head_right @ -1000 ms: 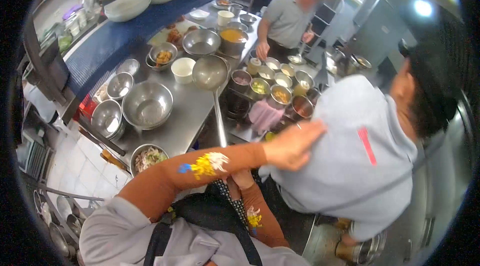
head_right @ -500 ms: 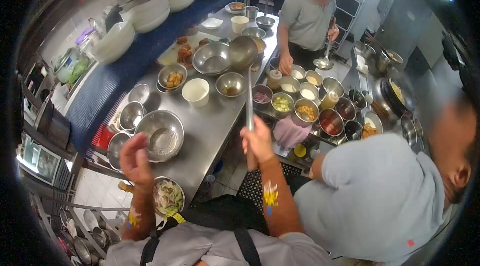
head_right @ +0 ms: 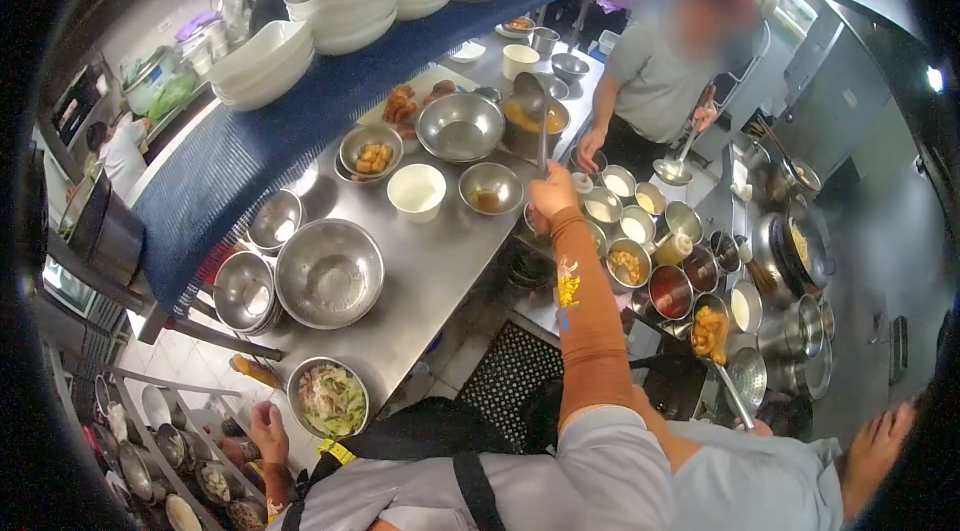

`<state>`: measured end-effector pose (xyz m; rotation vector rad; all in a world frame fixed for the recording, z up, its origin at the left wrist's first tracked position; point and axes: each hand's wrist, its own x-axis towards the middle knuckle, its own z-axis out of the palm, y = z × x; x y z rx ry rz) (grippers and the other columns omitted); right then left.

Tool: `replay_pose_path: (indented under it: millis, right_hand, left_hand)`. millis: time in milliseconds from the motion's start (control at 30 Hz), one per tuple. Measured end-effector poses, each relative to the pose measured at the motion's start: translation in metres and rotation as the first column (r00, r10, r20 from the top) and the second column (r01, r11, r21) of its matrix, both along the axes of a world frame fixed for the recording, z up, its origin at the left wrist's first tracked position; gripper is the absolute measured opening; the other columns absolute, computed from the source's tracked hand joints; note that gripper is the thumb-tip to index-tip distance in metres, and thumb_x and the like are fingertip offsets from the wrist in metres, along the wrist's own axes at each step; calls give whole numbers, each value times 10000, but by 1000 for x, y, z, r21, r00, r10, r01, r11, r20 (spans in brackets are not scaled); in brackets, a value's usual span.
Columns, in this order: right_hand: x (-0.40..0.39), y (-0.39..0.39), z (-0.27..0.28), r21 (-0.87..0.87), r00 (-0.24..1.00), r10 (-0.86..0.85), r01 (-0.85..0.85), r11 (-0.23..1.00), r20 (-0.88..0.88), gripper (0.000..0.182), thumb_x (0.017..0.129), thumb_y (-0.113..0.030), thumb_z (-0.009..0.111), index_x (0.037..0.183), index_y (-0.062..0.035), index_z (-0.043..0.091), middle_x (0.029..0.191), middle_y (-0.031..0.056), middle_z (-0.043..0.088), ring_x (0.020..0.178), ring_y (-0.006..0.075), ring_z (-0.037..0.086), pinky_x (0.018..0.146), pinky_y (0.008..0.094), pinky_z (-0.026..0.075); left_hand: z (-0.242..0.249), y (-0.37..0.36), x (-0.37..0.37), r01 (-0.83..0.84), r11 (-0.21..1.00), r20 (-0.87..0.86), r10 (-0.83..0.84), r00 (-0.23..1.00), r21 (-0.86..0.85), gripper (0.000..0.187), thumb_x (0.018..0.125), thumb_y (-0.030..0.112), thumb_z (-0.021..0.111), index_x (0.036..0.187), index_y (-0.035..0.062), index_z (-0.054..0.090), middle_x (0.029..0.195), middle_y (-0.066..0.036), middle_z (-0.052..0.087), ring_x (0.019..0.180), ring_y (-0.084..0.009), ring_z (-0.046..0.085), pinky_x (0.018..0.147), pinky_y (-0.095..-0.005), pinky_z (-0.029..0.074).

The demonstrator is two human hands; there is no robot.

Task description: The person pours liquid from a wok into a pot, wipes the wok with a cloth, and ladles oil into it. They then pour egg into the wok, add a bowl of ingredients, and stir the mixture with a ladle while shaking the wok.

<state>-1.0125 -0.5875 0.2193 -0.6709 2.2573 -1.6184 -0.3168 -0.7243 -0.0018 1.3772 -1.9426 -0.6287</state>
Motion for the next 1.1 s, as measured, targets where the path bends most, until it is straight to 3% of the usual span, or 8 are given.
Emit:
replay_pose_path:
  millis: [33,100,200,433,633,767,933,1100]
  right_hand:
    - [-24,-2,-28,142,902,19,47,989,-431,439,743,-55,544,1163,70,517,781,189,642,485,215,615,473,339,503]
    - [-35,-2,-45,103,877,-56,119,987,-478,543,738,-68,543,1256,76,464,850,210,648,514,216,635,496,336,512]
    - [-2,4,2,-25,996,-49,48,999,-70,663,738,-36,539,1376,52,382,829,188,648,490,183,608,461,308,481]
    - [5,4,-8,-113,985,7,13,994,173,584,736,11,538,1313,51,462,655,113,614,440,149,559,419,287,439]
    - [-31,10,-18,177,996,17,-1,984,-91,571,742,-20,537,1304,58,472,652,148,619,475,193,607,452,330,477]
    - [-52,9,-44,144,876,-47,132,981,-481,592,749,-33,543,1323,73,441,668,159,627,491,215,619,475,338,491]
    - [-36,13,-10,27,999,23,-22,999,-26,603,768,-35,536,1343,89,404,661,140,620,477,184,601,478,313,487]
    - [-45,5,-28,-26,999,25,-24,999,35,530,759,-17,533,1285,30,490,627,98,591,450,166,575,420,313,463]
  left_hand:
    - [-17,0,6,-13,988,-78,25,997,151,199,925,194,542,1027,25,564,900,-34,613,780,-123,578,669,-268,484]
    - [5,12,-12,-2,860,-321,192,927,510,141,889,138,566,969,29,608,862,-35,567,808,-146,544,730,-301,457]
    - [32,26,-29,61,785,-351,205,913,617,115,891,147,564,949,53,600,852,-5,552,760,-93,520,650,-249,439]
    - [2,24,-27,117,803,-507,250,825,585,97,912,171,565,927,78,589,827,13,544,701,-84,511,581,-232,425]
    - [4,31,-30,113,783,-508,279,815,611,64,915,158,563,910,95,577,815,21,530,700,-84,509,579,-230,417]
    - [7,34,-28,139,793,-503,229,834,592,74,922,167,547,900,101,572,813,19,532,696,-82,509,575,-232,421]
    - [14,38,-34,133,786,-502,245,829,603,84,925,178,537,903,102,565,817,20,534,700,-80,517,573,-238,434]
    - [3,33,-22,166,788,-487,186,853,593,114,920,218,557,926,105,555,842,13,539,730,-89,535,570,-244,445]
